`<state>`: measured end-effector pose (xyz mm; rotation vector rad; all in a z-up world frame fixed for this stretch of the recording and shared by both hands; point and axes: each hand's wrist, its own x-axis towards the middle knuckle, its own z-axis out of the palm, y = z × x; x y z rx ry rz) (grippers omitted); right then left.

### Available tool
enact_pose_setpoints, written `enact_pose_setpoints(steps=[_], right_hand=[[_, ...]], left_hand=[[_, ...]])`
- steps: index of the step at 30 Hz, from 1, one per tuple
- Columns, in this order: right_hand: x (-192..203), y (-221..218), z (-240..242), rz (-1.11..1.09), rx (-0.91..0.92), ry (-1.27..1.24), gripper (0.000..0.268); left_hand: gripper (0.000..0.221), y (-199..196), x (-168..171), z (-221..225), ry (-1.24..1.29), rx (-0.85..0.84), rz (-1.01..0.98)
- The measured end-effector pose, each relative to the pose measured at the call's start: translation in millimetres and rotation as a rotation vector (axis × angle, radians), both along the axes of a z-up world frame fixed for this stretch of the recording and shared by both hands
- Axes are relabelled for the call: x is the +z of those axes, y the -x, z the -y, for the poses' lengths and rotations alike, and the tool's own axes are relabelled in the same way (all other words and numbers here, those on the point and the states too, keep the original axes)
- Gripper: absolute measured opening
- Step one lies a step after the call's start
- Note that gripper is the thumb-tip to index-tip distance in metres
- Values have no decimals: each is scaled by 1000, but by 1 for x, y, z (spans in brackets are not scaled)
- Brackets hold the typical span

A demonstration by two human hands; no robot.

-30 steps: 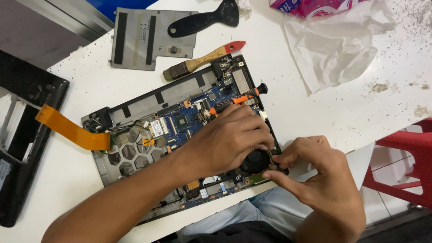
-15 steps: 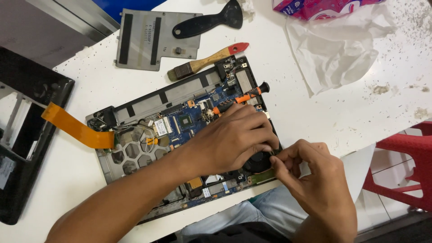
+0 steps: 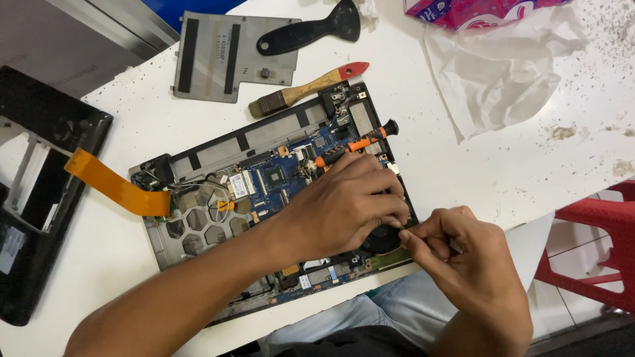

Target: The person is unscrewing a component and then carefully connecting a small ribbon cable or wire to the motherboard near the cooling fan of a laptop.

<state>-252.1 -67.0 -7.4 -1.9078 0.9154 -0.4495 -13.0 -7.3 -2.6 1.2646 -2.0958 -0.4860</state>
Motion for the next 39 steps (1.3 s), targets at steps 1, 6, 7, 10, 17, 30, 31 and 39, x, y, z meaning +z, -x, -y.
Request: enact_pose_setpoints(steps=[1, 6, 7, 10, 17, 30, 31, 39], right_hand=[[-1, 1, 1, -1, 7, -15, 22], [-2, 0, 3, 2, 27, -33, 22], [-1, 0, 4, 11, 20, -47, 16], [8, 2, 9, 30, 29, -64, 11], [9, 5, 13, 25, 54, -68, 14], [0, 9, 27, 158, -59, -48, 8], [-1, 8, 27, 170, -53, -29, 6], [5, 1, 29, 194, 63, 68, 3]], left_hand=[[22, 0, 1, 0, -6, -2, 7], [15, 0, 2, 1, 7, -8, 9], [11, 0, 2, 2, 2, -12, -4], [8, -1, 3, 3, -4, -23, -27], [22, -3, 1, 1, -49, -34, -49], [32, -5, 9, 1, -86, -12, -147], [29, -4, 8, 1, -73, 0, -142], [7, -1, 7, 3, 43, 20, -130]])
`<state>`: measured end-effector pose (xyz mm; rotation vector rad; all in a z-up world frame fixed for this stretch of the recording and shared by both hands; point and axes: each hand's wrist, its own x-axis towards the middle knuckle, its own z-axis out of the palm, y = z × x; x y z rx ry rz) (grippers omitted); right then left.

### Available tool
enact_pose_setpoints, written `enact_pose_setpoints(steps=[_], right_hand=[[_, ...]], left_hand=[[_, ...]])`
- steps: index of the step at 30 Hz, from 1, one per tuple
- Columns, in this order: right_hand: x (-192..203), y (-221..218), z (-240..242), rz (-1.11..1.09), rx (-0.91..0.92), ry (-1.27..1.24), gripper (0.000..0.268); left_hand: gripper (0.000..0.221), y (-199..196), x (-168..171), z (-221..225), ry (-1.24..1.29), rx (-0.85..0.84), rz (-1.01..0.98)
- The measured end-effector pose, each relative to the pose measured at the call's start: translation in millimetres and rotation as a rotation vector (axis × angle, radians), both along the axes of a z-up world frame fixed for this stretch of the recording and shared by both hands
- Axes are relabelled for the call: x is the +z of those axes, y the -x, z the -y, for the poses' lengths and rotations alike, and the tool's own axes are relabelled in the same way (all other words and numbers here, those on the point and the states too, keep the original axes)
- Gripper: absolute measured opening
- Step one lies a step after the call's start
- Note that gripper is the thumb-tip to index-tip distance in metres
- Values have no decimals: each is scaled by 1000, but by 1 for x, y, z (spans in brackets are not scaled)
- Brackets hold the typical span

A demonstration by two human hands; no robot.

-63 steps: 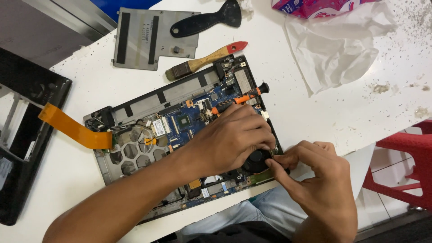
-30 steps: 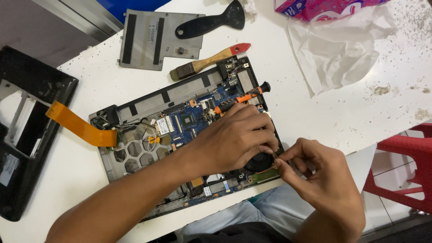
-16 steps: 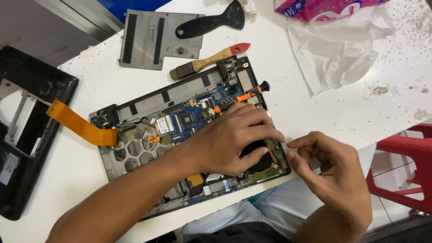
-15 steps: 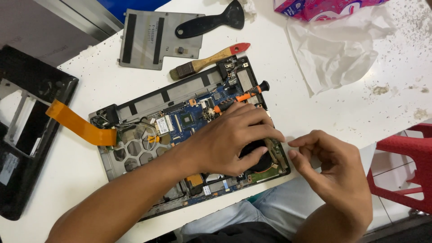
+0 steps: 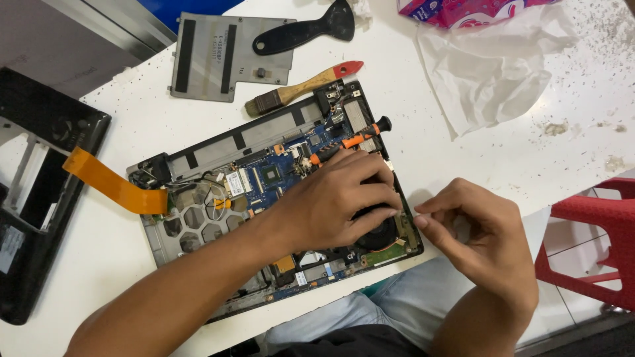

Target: The person is unscrewing a component and then carefully connecting a small ribbon cable or wire to the motherboard near the cooling fan of a laptop.

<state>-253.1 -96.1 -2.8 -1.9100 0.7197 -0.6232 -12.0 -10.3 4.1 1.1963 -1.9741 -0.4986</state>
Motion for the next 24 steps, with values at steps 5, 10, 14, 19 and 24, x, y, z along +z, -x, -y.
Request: enact_pose_setpoints(steps=[5, 10, 14, 19, 24], right_hand=[[1, -8, -3, 9, 118, 44, 19], [2, -10, -6, 11, 110, 18, 12], [1, -8, -4, 35, 112, -27, 7], [-2, 0, 2, 25, 118, -51, 6], [2, 2, 6, 34, 136, -42, 8]], left_hand=[[10, 1, 2, -1, 54, -14, 60], [9, 2, -1, -1, 99, -4, 106], [9, 1, 2, -4, 103, -18, 154], [31, 1, 11, -6, 53, -31, 223], [45, 4, 13, -9, 3, -22, 306]])
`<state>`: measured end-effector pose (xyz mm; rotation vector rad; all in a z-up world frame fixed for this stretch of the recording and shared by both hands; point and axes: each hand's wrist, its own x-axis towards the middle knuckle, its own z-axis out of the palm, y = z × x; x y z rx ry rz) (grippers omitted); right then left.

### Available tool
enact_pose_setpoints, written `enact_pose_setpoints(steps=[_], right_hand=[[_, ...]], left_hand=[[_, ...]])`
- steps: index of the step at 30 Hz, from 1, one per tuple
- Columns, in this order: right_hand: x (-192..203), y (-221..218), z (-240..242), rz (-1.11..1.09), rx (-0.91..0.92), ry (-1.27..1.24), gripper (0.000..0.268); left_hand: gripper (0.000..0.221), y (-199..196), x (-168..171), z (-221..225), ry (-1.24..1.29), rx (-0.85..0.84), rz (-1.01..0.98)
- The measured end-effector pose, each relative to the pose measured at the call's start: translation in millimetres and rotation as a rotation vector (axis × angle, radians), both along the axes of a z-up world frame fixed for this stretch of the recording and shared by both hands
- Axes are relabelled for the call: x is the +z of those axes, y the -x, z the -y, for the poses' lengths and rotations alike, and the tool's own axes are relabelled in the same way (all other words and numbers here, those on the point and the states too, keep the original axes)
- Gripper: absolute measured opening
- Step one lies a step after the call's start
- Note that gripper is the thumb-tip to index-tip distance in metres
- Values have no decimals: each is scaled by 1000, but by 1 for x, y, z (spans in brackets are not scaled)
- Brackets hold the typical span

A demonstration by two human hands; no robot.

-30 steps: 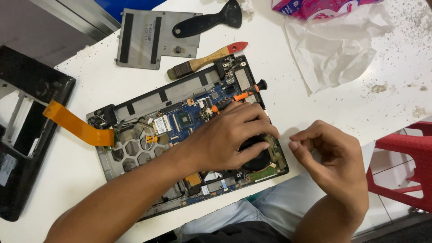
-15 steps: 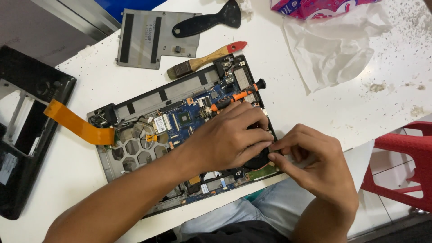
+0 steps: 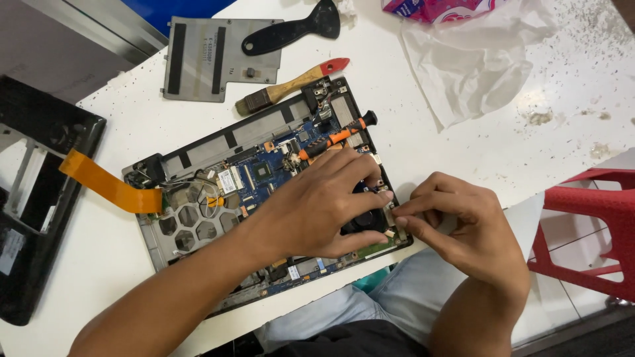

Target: The person is unscrewing a component and then carefully connecting a small ribbon cable or wire to the motherboard near the cooling fan of a laptop.

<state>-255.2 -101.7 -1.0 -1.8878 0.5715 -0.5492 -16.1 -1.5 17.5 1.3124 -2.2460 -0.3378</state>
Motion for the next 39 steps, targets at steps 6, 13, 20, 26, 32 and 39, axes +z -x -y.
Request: enact_pose_setpoints(steps=[6, 13, 20, 26, 32, 39], right_hand=[[-1, 6, 5, 70, 77, -3, 12], [1, 5, 5, 31, 180, 60, 20], [-1, 6, 7, 43, 195, 55, 19], [2, 6, 8, 66, 206, 50, 15], [6, 4, 5, 34, 195, 74, 16], [1, -4, -5, -2, 20, 111, 33]], left_hand=[[50, 6, 4, -5, -15, 36, 57], [49, 9, 7, -8, -13, 70, 84], [73, 0, -2, -5, 34, 22, 18], [46, -9, 20, -7, 153, -4, -151], [28, -10, 88, 1, 256, 118, -472], [17, 4, 77, 37, 250, 164, -941]])
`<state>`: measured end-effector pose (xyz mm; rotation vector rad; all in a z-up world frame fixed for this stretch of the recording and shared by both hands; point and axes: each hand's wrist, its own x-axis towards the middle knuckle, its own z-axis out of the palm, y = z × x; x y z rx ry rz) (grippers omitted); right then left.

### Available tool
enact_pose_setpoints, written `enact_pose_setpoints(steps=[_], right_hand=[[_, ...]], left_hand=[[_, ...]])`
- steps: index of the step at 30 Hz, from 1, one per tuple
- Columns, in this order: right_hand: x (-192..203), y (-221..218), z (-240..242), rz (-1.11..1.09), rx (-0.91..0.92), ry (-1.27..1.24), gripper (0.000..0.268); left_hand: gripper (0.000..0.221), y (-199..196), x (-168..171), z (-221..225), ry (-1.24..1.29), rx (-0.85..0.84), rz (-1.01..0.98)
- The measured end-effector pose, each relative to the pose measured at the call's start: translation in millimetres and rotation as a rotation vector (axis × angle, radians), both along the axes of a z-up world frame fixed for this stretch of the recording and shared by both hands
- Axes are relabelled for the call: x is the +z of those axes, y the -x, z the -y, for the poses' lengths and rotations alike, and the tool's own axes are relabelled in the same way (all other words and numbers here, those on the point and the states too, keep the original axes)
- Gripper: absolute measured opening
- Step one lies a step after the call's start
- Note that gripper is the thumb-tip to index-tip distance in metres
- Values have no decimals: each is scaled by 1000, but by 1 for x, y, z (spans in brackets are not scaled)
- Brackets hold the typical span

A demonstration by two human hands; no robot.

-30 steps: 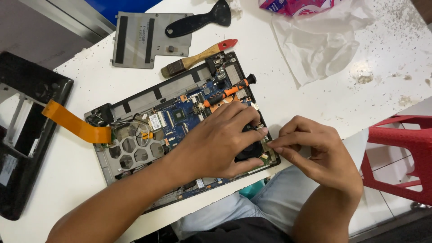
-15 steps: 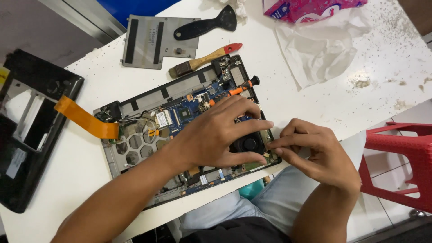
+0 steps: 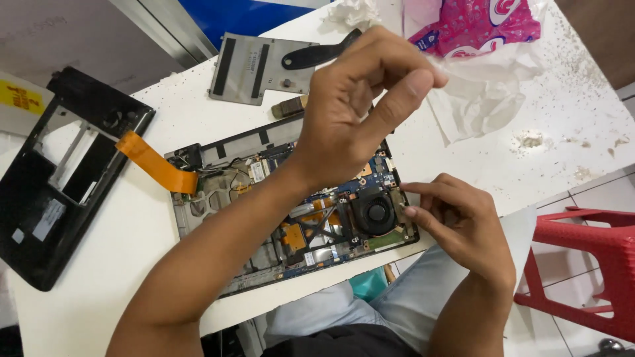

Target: The person is unscrewing a component and then carefully connecting a small ribbon cable or wire to the motherboard near the cooling fan of a laptop.

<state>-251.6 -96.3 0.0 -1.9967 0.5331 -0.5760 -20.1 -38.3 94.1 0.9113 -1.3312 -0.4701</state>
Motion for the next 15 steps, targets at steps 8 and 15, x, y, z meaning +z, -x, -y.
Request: enact_pose_setpoints(steps=[8, 15], right_hand=[[6, -10, -7, -57, -119, 26, 23], [3, -13, -10, -52, -103, 26, 25]], left_hand=[[16, -10, -32, -42, -96, 59, 143], [14, -21, -48, -77, -126, 113, 154]])
